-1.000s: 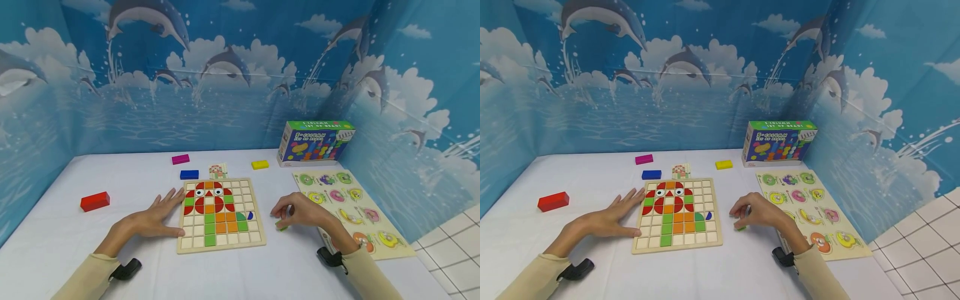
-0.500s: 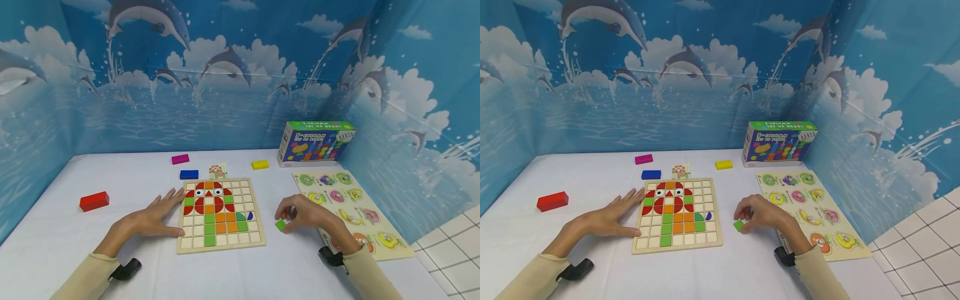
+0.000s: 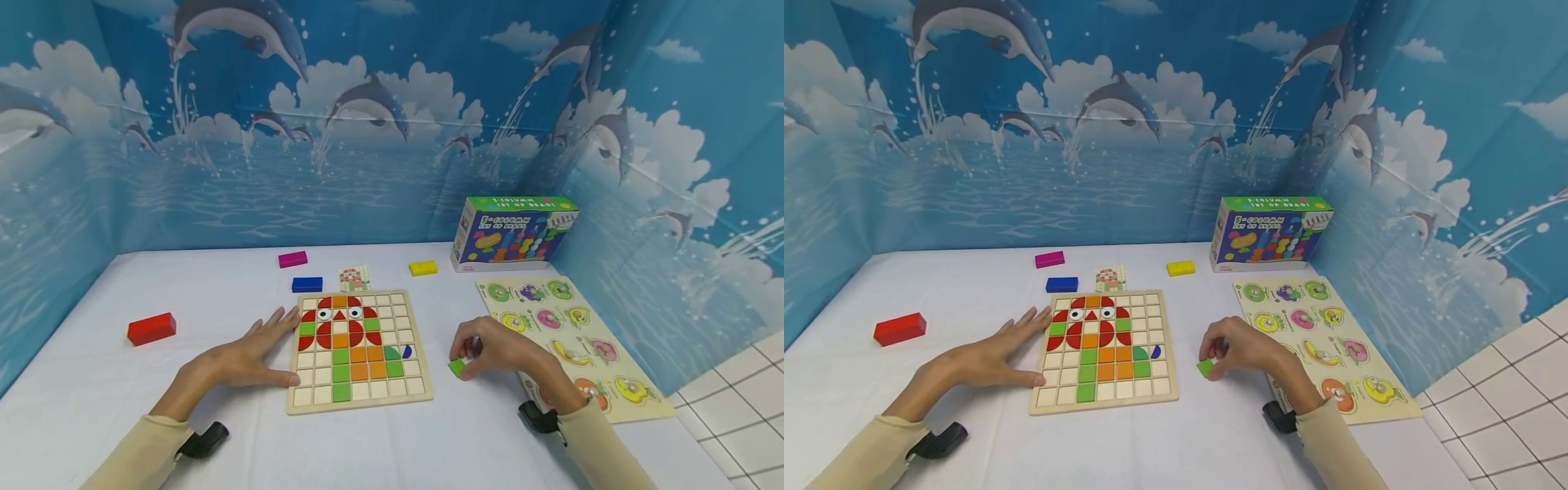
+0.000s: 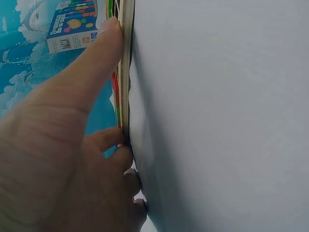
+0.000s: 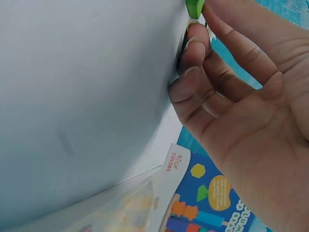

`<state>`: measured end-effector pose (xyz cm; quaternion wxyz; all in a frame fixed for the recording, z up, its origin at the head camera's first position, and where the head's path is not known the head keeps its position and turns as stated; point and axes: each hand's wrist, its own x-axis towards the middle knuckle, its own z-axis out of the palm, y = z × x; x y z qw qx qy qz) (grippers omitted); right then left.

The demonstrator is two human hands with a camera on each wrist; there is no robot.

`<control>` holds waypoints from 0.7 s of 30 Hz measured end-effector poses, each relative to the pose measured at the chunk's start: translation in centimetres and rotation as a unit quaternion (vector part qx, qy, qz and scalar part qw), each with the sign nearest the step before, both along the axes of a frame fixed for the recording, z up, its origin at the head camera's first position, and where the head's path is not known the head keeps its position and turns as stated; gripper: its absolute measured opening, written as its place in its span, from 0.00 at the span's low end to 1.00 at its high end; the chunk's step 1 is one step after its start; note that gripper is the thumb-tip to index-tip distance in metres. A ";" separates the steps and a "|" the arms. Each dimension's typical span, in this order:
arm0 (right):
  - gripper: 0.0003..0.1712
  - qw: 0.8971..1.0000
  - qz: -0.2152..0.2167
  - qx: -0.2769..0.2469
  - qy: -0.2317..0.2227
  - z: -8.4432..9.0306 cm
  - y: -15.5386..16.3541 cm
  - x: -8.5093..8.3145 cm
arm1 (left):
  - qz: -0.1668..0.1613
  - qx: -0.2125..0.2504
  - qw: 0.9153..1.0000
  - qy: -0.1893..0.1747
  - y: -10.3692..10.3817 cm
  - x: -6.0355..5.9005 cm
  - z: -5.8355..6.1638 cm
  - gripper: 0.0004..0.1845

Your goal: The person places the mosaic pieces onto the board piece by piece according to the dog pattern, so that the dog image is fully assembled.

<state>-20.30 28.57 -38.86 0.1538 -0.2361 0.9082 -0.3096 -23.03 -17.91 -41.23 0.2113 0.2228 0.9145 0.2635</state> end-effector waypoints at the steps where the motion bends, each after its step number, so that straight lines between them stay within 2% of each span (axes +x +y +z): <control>1: 0.15 1.000 -0.002 0.003 -0.001 0.0 0.0 0.0 | -0.001 0.001 1.000 -0.001 0.0 0.0 0.0 0.68; 5: 0.15 1.000 -0.008 0.017 -0.003 0.2 -0.2 -0.1 | -0.004 0.004 1.000 -0.002 -0.1 -0.1 0.0 0.68; 10: 0.14 1.000 0.006 0.012 -0.008 0.5 -0.5 -0.4 | -0.007 0.013 1.000 -0.001 -0.1 0.0 0.0 0.68; 15: 0.10 0.999 0.032 -0.024 -0.017 1.3 -1.2 -0.5 | -0.011 0.022 1.000 0.000 -0.2 0.1 0.1 0.68; 21: 0.05 0.993 0.066 -0.092 -0.042 1.5 -4.1 -0.1 | -0.011 0.020 1.000 -0.001 -0.2 0.1 0.1 0.68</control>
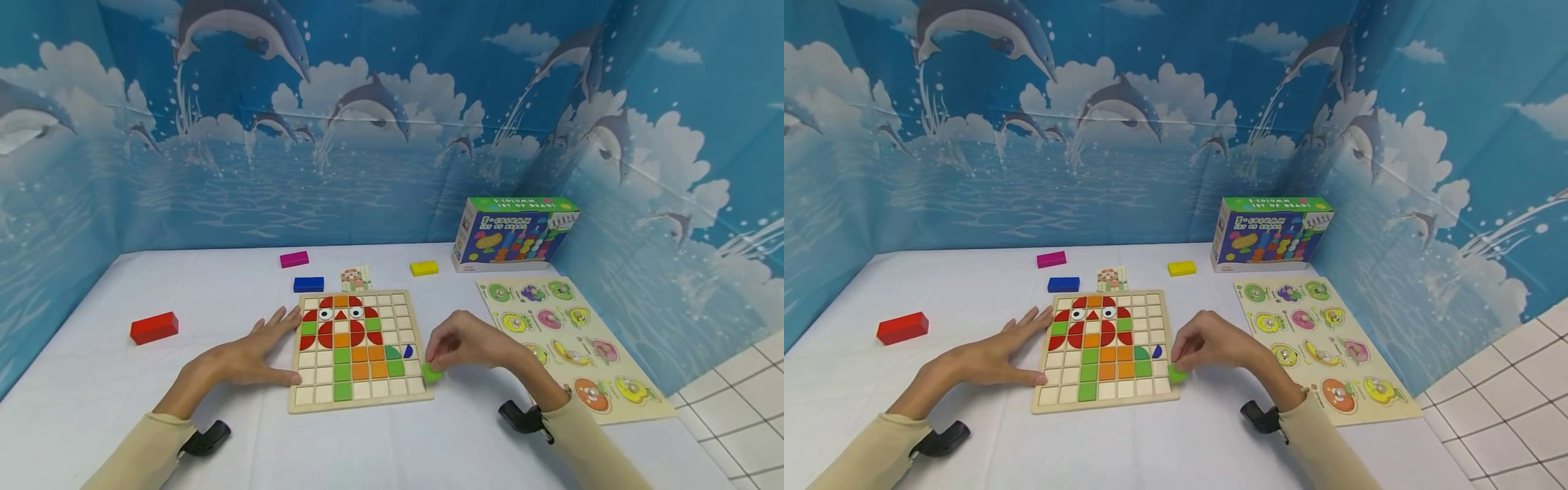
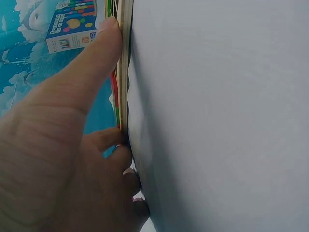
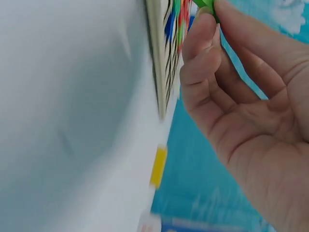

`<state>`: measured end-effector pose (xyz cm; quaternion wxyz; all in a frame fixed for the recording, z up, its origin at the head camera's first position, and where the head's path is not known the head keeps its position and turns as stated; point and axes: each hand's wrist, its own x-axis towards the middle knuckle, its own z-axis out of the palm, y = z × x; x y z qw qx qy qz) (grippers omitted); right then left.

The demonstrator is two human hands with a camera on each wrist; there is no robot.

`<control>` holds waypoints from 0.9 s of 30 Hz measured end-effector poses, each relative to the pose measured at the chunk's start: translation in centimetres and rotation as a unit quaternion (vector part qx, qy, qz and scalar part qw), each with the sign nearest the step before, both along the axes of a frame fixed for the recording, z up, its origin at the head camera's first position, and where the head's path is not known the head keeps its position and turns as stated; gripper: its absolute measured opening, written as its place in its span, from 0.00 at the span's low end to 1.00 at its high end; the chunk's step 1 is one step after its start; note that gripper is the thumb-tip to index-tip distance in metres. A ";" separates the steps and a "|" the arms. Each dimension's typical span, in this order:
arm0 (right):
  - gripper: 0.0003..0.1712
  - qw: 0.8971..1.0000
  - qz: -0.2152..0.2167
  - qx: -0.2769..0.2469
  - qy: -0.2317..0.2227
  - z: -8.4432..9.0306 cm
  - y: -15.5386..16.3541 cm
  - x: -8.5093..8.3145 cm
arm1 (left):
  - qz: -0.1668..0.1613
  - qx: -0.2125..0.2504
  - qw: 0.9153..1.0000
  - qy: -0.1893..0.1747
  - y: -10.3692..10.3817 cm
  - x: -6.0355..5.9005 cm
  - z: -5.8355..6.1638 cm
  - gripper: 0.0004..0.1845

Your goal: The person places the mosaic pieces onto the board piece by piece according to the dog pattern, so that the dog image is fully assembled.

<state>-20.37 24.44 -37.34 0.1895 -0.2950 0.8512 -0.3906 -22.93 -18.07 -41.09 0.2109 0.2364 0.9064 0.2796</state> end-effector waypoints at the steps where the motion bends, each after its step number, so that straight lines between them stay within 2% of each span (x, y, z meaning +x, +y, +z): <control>1: 0.05 1.000 0.005 -0.007 0.000 -0.1 -0.6 0.1 | 0.001 -0.001 1.000 0.000 0.0 0.0 0.0 0.68; 5: 0.04 1.000 0.014 -0.025 0.006 -0.4 -2.7 0.3 | 0.006 -0.004 1.000 0.000 -0.1 0.0 -0.1 0.68; 11: 0.03 1.000 -0.004 -0.020 0.000 -0.8 -4.6 0.5 | 0.008 -0.005 1.000 -0.003 0.0 0.0 -0.1 0.68; 15: 0.04 1.000 -0.004 -0.003 0.003 -1.1 -5.1 0.7 | 0.010 -0.010 1.000 0.001 0.1 0.0 -0.2 0.68; 27: 0.06 0.999 0.001 0.022 0.048 -1.7 -5.7 0.7 | 0.014 -0.011 1.000 0.000 0.1 0.0 -0.2 0.68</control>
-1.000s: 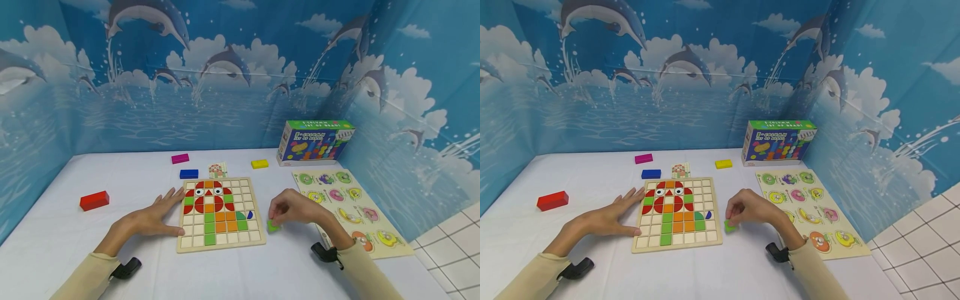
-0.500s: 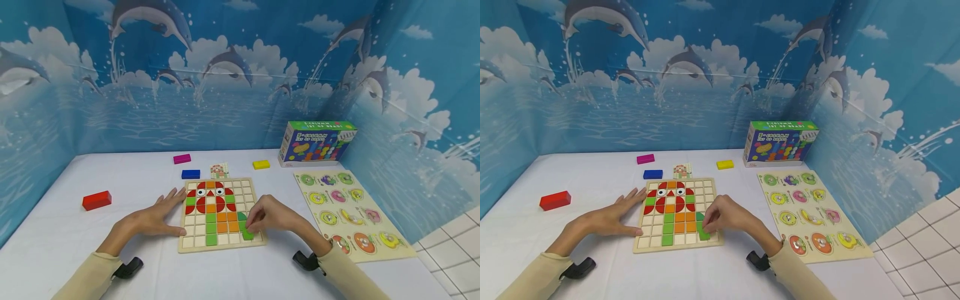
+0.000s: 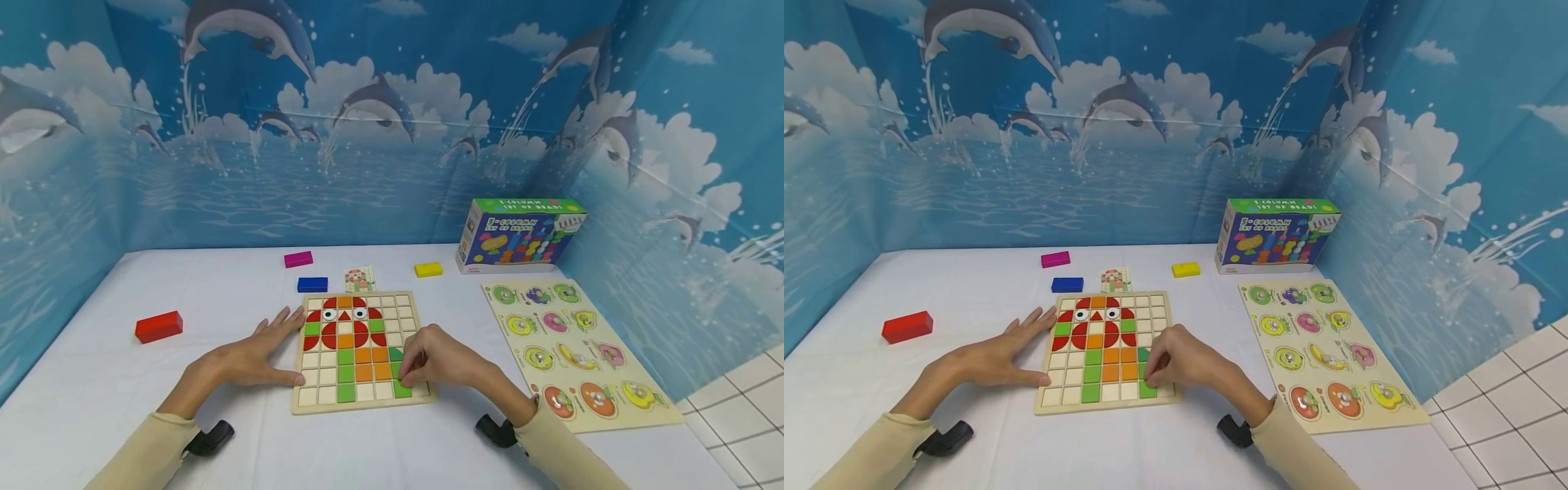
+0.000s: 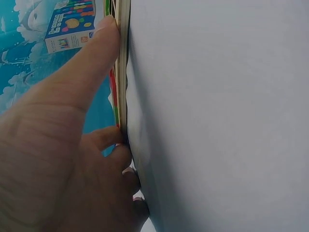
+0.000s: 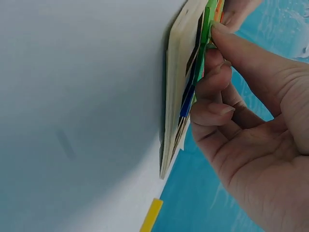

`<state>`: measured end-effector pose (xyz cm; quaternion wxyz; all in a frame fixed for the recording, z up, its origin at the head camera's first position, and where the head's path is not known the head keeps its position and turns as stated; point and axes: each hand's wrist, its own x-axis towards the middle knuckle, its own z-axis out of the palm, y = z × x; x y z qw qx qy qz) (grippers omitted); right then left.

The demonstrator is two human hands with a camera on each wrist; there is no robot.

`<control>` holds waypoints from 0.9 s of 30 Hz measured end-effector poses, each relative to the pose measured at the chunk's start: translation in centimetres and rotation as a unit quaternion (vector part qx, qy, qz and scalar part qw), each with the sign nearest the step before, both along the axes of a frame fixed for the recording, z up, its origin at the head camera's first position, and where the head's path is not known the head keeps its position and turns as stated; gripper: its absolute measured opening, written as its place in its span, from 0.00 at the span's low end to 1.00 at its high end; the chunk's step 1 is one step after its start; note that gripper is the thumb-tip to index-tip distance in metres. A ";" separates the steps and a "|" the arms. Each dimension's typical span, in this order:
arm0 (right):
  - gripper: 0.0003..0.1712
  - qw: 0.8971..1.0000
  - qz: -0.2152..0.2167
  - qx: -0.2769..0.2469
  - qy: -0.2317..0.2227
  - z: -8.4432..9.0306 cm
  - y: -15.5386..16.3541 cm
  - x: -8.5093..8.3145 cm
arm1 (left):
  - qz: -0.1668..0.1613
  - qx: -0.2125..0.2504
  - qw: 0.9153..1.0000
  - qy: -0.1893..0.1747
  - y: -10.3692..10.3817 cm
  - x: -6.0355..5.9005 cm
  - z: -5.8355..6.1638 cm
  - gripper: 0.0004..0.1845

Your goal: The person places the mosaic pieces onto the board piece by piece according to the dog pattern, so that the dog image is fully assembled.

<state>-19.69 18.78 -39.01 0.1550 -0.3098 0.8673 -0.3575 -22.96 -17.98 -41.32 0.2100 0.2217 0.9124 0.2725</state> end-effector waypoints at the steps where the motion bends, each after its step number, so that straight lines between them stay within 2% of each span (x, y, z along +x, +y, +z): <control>1: 0.06 1.000 -0.001 0.001 0.004 0.0 0.1 0.0 | 0.000 -0.001 1.000 -0.001 0.0 0.0 0.0 0.68; 10: 0.10 0.999 -0.024 0.000 0.034 0.2 0.9 -0.4 | 0.002 -0.002 1.000 -0.004 0.1 0.1 0.0 0.68; 27: 0.08 0.998 -0.026 -0.009 0.062 -0.3 0.0 -0.2 | 0.008 -0.005 1.000 -0.008 -0.1 -0.1 -0.1 0.69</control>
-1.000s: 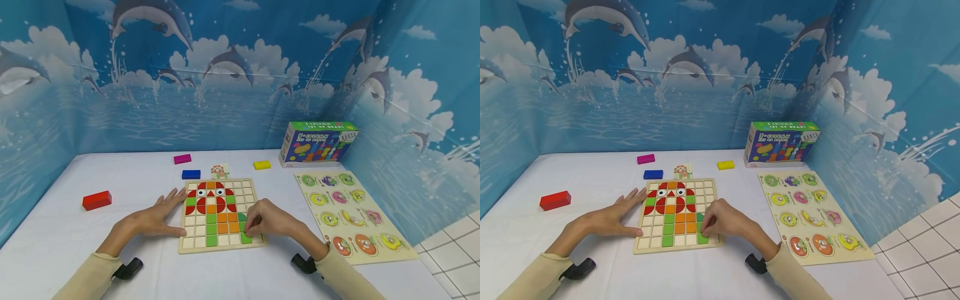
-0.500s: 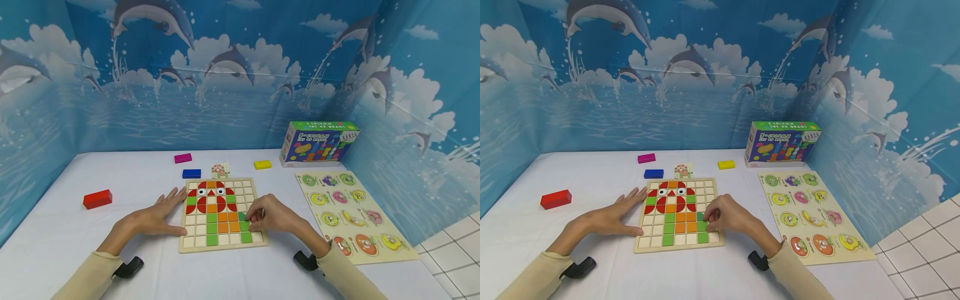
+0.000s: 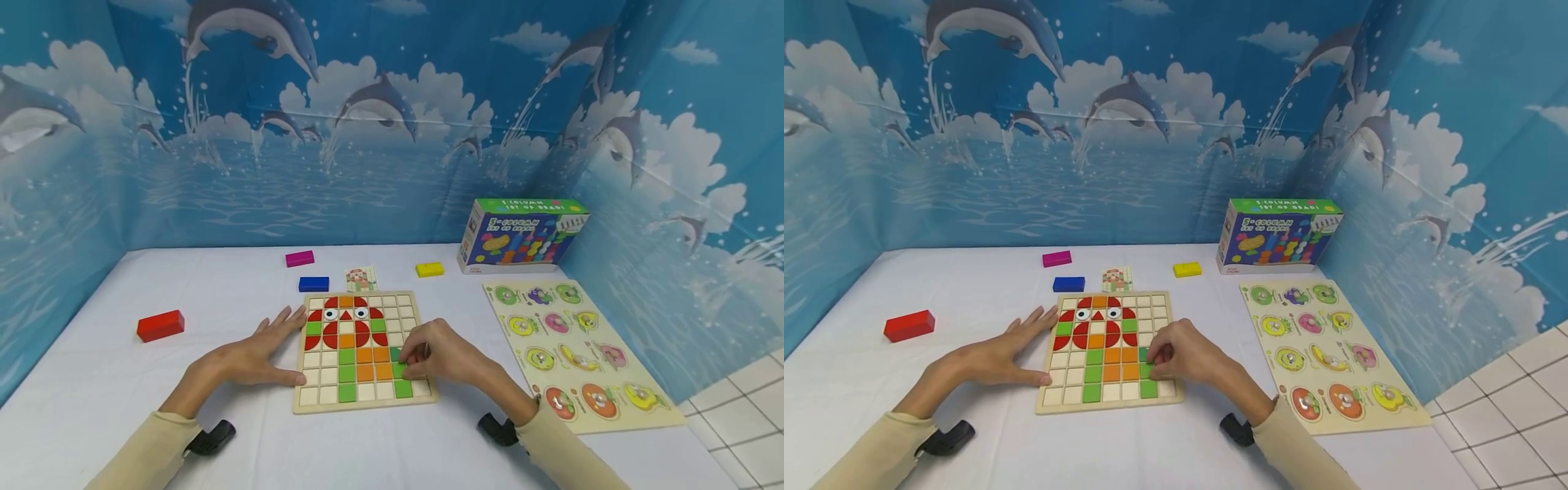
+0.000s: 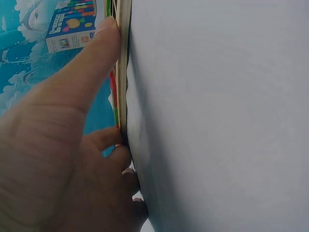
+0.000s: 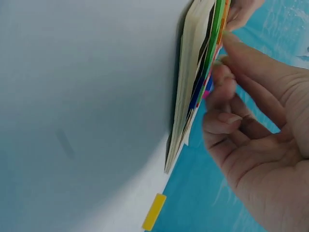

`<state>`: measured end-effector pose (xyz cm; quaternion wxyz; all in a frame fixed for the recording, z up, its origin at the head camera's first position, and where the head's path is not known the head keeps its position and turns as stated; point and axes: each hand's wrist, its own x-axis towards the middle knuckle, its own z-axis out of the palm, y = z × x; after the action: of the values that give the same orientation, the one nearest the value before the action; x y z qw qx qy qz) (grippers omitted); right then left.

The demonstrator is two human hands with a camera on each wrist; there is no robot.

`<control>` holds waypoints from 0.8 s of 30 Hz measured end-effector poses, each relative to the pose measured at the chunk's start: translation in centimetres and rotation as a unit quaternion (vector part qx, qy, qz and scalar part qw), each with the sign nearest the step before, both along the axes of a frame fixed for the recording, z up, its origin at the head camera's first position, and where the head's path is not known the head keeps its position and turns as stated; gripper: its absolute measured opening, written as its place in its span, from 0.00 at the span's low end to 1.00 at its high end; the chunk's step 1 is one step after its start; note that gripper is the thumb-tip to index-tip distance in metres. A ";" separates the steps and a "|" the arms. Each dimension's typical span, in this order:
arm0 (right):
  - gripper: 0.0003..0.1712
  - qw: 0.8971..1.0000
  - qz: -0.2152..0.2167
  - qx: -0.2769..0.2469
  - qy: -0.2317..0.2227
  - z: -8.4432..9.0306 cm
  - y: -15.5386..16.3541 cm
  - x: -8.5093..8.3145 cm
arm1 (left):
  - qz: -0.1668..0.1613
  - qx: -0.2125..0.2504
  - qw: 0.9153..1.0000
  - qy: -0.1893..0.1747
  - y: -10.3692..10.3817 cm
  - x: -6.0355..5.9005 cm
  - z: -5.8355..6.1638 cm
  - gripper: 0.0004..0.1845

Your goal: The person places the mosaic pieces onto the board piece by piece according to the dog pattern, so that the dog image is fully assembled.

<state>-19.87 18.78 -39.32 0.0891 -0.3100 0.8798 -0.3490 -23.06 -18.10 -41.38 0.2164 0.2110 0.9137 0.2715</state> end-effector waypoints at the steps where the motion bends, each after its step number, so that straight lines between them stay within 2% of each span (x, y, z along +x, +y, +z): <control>1: 0.08 1.000 0.003 -0.001 0.005 0.1 -0.2 0.0 | -0.001 0.000 1.000 0.001 0.0 0.0 0.0 0.69; 10: 0.05 1.000 0.007 0.001 0.015 0.1 -1.5 0.6 | -0.011 0.009 1.000 0.011 0.1 -0.2 0.3 0.68; 16: 0.04 1.000 0.006 0.008 0.015 0.3 -1.1 0.5 | -0.021 0.016 1.000 0.012 0.0 -0.2 0.0 0.68; 18: 0.04 0.999 -0.016 0.013 0.029 0.5 -0.6 0.3 | -0.024 0.018 0.999 0.012 -0.1 -0.2 -0.1 0.68; 21: 0.11 0.995 -0.070 0.036 0.061 0.9 0.3 -0.1 | -0.019 0.017 1.000 0.012 -0.1 -0.2 -0.1 0.68; 24: 0.21 0.990 -0.113 0.068 0.055 1.0 1.0 -0.5 | -0.014 0.015 1.000 0.011 -0.1 -0.2 -0.1 0.68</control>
<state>-20.40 19.82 -38.28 0.0216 -0.2208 0.9346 -0.2782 -23.21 -18.18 -41.52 0.2073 0.2300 0.9088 0.2796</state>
